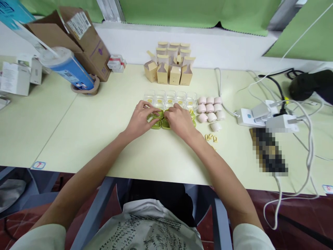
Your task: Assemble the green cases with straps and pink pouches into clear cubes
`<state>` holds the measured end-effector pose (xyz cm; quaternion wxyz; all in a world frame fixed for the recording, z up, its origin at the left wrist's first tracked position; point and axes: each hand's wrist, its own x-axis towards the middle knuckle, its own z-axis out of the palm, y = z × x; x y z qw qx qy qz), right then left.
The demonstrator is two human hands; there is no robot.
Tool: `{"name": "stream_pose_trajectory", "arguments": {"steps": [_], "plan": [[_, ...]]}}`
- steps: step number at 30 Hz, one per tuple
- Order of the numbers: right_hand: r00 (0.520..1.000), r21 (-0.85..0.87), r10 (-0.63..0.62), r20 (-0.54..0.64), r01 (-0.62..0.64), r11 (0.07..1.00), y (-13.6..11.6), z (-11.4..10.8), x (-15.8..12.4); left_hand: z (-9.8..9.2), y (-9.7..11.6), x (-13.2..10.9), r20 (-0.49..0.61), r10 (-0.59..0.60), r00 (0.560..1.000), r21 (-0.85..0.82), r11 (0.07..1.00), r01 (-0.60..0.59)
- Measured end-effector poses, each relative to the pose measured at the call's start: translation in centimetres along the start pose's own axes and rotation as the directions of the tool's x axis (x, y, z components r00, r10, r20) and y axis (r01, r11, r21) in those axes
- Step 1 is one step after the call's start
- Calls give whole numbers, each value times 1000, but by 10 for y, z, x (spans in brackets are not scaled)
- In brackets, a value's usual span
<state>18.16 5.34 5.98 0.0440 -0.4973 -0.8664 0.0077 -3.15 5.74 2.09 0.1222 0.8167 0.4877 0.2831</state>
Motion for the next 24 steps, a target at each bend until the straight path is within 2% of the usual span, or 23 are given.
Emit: {"name": "stream_pose_trajectory", "arguments": {"steps": [12,15,18,19,21,24], "plan": [[1000,19,7,8,-7,1000,-5,-5,-1,8,4,5,-23,-16,1000,-43,999,15],[997,39,-13,-74,16,999,-2,-7,-5,-9,0,3,-92,45,995,-23,999,-47],[962,82,-61,-267,86,993,9,-9,-15,-42,-15,-3,-161,93,983,-56,993,-103],[939,92,-77,-335,113,989,15,-9,-19,-52,-21,-5,-148,72,986,-61,995,-81],[891,104,-85,-445,146,984,29,-7,-29,-68,-33,-10,-32,37,999,-73,997,-39],[854,142,9,-520,76,987,47,-4,-43,-74,-42,-13,106,1,994,-90,996,8]]}}
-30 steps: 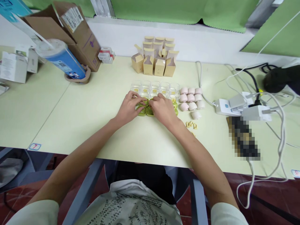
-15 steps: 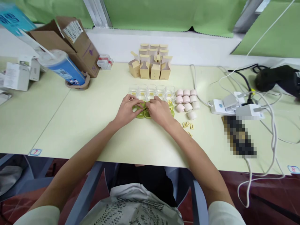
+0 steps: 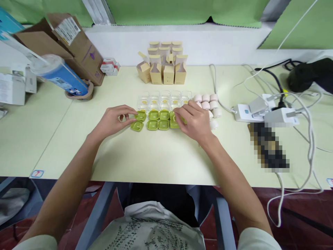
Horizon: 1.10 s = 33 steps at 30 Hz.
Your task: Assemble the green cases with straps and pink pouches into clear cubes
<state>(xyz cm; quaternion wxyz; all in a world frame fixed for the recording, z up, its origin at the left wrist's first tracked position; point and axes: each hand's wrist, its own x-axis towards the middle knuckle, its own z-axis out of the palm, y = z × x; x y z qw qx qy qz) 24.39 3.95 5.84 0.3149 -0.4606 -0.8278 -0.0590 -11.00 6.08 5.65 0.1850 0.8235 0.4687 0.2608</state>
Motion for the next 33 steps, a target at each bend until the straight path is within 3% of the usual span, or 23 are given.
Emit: {"name": "stream_pose_trajectory", "arguments": {"steps": [6,12,17,22,27,33], "plan": [[987,-6,147,-59,-148,989,13,-2,-10,16,7,6,77,-57,995,147,988,45],[985,-1,169,-43,-169,986,18,4,-11,27,16,11,39,-49,998,212,976,40],[993,-12,104,-51,-105,994,18,7,-13,33,19,12,1,-68,998,224,972,66],[993,-30,114,21,-113,993,14,8,-14,35,21,13,2,-83,997,221,972,80],[990,-62,130,61,-126,990,14,5,-10,20,25,13,-8,-33,999,227,973,34],[976,-60,20,218,-7,998,11,9,-12,-24,45,45,-195,65,979,216,976,-22]]}}
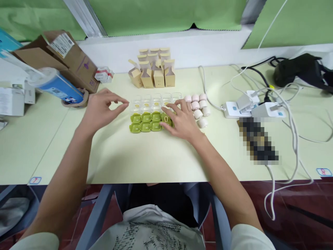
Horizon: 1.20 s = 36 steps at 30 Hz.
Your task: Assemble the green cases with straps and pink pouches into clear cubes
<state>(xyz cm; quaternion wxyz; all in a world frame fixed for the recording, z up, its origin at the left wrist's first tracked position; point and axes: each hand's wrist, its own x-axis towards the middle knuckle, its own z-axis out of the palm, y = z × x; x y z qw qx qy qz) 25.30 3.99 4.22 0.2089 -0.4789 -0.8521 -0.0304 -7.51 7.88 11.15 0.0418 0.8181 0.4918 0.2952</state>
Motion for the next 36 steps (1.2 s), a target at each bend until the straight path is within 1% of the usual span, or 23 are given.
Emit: {"name": "stream_pose_trajectory", "arguments": {"steps": [2,4,6,8,9,12,17,19,21,22,23,25,26,27,28,30,32,33,36], "plan": [[999,-12,-38,38,39,999,-1,2,-2,-10,11,22,-56,32,998,-8,999,-33],[997,-13,-50,54,51,999,-1,2,-2,-17,26,40,-124,61,990,-16,998,-63],[997,7,-52,59,52,999,0,0,-2,-19,40,53,-209,51,977,-35,998,-59],[996,55,-67,57,64,996,1,-3,-1,-19,50,58,-256,56,965,-52,996,-72],[996,87,-77,54,72,994,2,-5,0,-17,53,58,-257,71,964,-52,995,-87],[993,190,-104,48,93,977,4,-9,1,-15,55,55,-205,117,972,-38,991,-127],[988,316,-115,100,78,945,5,-16,1,-19,54,50,-170,115,979,-20,993,-120],[991,401,-108,84,66,914,2,-20,1,-22,55,49,-156,113,981,-15,993,-117],[998,506,-63,0,54,861,-1,-23,0,-22,57,47,-132,110,985,-38,993,-116],[998,563,-7,-70,45,825,-2,-24,0,-20,59,46,-115,107,988,-71,991,-116],[987,620,74,-145,33,784,-4,-24,0,-17,61,44,-83,106,991,-122,986,-115],[931,722,258,-259,8,692,-6,-21,0,-7,66,39,31,104,994,-257,962,-92],[898,763,336,-283,-1,646,-7,-18,0,1,70,36,100,104,990,-319,945,-68],[873,799,394,-287,-9,602,-8,-15,1,9,74,34,162,102,981,-361,932,-37],[857,828,434,-277,-17,561,-9,-12,2,18,77,32,206,101,973,-385,923,-14],[846,871,476,-242,-27,490,-12,-6,3,34,82,29,241,112,964,-405,914,-5],[847,899,484,-219,-18,438,-14,-2,4,46,84,28,227,135,964,-436,900,-23],[847,904,482,-224,-4,428,-15,-1,4,50,83,27,209,142,968,-463,886,-30],[831,892,483,-275,32,451,-17,-2,3,53,76,29,162,140,977,-565,825,-25]]}}
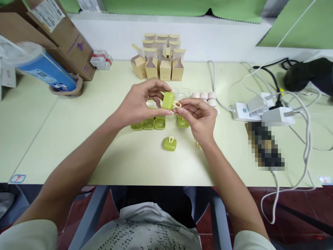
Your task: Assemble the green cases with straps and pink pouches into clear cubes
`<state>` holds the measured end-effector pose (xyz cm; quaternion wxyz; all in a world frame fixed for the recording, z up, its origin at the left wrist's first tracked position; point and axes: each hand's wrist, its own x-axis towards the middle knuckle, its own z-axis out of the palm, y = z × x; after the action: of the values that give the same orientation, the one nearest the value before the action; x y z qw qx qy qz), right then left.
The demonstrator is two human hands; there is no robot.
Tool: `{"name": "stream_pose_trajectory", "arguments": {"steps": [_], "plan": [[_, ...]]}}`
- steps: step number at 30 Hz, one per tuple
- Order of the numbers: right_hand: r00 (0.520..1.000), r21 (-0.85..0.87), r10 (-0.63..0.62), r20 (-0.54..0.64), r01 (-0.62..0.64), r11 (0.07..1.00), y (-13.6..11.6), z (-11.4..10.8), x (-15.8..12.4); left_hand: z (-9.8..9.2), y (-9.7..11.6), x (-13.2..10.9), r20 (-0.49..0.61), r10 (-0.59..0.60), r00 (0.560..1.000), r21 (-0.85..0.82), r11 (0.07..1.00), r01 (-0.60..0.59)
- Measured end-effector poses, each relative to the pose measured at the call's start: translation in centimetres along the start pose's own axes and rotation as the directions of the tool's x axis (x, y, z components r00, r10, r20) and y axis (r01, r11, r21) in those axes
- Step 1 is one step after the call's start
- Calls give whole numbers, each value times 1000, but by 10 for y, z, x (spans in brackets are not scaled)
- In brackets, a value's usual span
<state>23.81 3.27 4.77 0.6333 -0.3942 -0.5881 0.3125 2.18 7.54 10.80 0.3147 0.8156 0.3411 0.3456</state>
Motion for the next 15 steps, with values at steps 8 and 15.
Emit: {"name": "stream_pose_trajectory", "arguments": {"steps": [8,15], "plan": [[995,-67,-95,-37,92,994,-6,1,-1,-9,-8,1,-10,53,999,-171,984,-54],[993,-43,-94,-68,92,995,-2,5,-3,-5,-2,1,-14,25,1000,-226,974,-27]]}}
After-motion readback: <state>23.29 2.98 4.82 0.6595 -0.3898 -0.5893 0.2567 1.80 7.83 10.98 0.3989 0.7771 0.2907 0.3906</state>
